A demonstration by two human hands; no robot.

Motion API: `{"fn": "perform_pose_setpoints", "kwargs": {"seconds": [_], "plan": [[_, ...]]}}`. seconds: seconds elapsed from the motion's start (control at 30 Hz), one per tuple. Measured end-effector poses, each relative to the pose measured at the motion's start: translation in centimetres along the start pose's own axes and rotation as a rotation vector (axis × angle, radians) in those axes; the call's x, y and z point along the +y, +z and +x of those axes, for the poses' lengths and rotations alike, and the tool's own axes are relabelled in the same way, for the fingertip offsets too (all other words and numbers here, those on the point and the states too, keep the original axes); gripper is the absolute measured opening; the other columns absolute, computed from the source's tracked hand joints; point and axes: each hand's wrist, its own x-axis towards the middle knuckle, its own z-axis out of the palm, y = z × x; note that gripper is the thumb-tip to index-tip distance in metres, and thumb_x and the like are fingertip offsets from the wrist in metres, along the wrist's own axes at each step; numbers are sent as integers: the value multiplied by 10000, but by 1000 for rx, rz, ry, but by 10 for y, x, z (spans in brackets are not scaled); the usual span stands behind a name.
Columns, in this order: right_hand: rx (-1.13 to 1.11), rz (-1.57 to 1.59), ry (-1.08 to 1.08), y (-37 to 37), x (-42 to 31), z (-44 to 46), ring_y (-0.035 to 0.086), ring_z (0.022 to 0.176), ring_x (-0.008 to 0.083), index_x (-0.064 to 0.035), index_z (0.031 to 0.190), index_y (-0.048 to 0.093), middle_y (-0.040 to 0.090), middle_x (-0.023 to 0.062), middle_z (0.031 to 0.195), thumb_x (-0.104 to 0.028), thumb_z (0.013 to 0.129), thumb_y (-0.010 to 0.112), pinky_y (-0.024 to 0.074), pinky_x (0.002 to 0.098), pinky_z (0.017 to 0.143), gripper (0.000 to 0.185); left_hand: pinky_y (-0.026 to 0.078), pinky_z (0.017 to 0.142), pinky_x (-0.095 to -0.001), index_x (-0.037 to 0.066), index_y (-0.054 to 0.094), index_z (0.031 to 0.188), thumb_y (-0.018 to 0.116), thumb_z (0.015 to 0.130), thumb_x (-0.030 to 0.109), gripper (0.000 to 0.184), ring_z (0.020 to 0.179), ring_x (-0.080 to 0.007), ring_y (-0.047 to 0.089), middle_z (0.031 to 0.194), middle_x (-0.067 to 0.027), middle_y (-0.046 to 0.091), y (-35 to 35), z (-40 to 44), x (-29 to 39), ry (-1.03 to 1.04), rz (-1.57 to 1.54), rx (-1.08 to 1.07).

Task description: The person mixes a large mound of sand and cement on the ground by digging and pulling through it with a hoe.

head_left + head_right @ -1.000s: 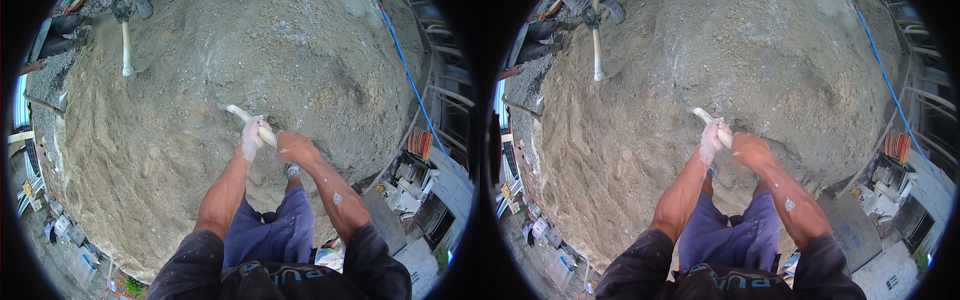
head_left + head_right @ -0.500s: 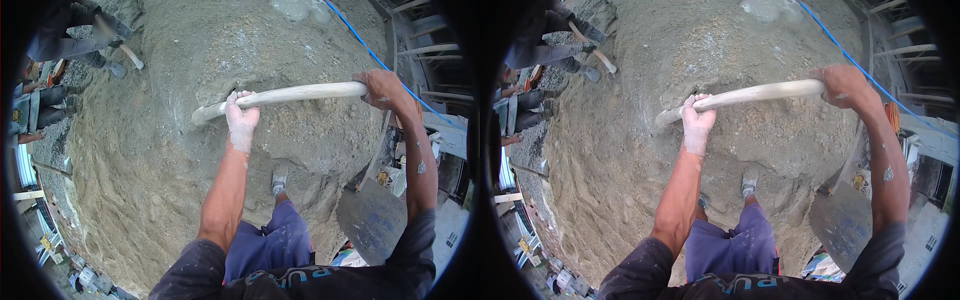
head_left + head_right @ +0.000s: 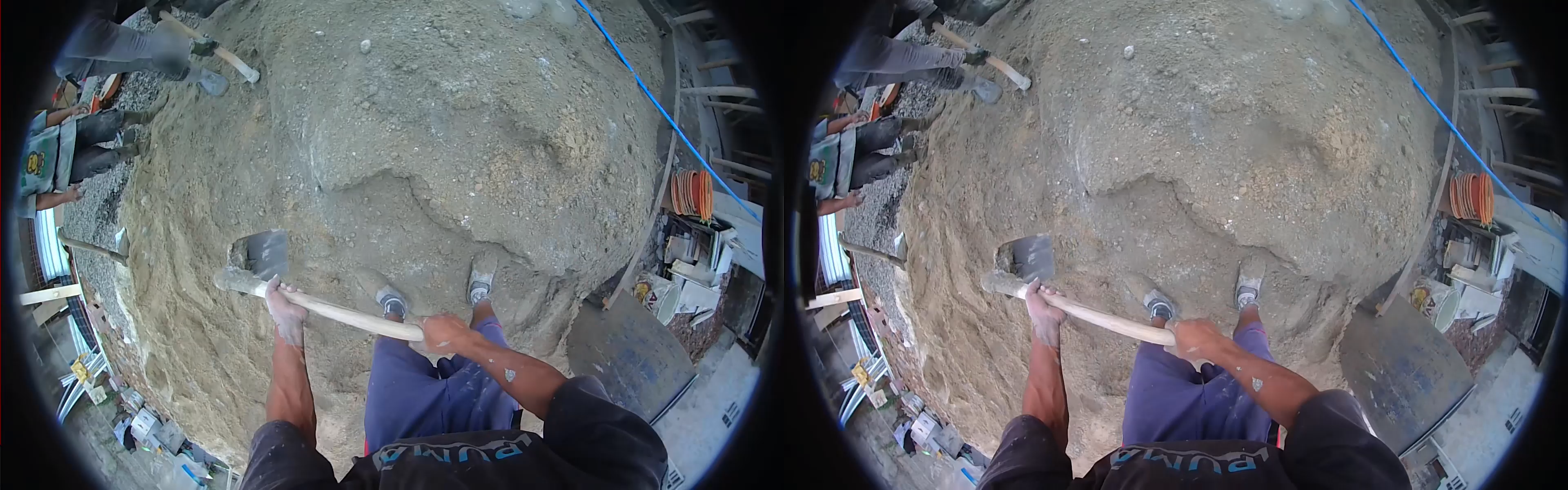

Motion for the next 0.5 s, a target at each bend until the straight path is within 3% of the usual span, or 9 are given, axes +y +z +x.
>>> {"fn": "perform_pose_setpoints", "kwargs": {"seconds": [0.13, 0.2, 0.3, 0.37, 0.5], "plan": [[107, 16, -128, -13, -96, 68, 657, 888, 361, -53, 1067, 609, 675, 176, 916, -210, 846, 588, 507, 466, 770, 272, 456, 517, -251, 139, 473, 783, 566, 927, 243, 201, 531, -99, 473, 638, 34, 462, -7, 15, 78, 293, -97, -50], [168, 15, -228, -28, -137, 112, 656, 900, 359, -51, 1044, 610, 674, 177, 924, -164, 828, 587, 505, 470, 768, 245, 475, 495, -260, 106, 477, 839, 575, 938, 240, 193, 536, -110, 486, 657, 12, 473, 14, 15, 63, 348, -38, -31], [293, -20, -169, -55, -163, 167, 667, 911, 334, -48, 1012, 637, 687, 154, 949, -132, 820, 564, 519, 443, 789, 222, 467, 468, -292, 107, 472, 824, 588, 931, 221, 195, 516, -119, 480, 625, 14, 466, 66, 10, 3, 263, 49, 78], [316, -17, -4, -75, -150, 170, 663, 951, 328, -55, 1027, 651, 684, 164, 1006, -137, 823, 564, 518, 443, 819, 237, 425, 432, -295, 115, 415, 742, 533, 930, 183, 231, 460, -126, 426, 552, 16, 408, 94, 33, -20, -35, -15, -57], [318, -122, 250, -113, -116, 127, 655, 985, 339, -39, 1054, 661, 672, 194, 1049, -137, 813, 565, 520, 441, 826, 276, 435, 467, -306, 112, 412, 736, 508, 891, 109, 182, 452, -137, 424, 543, 12, 414, 146, 54, -97, -652, -56, -412]]}}
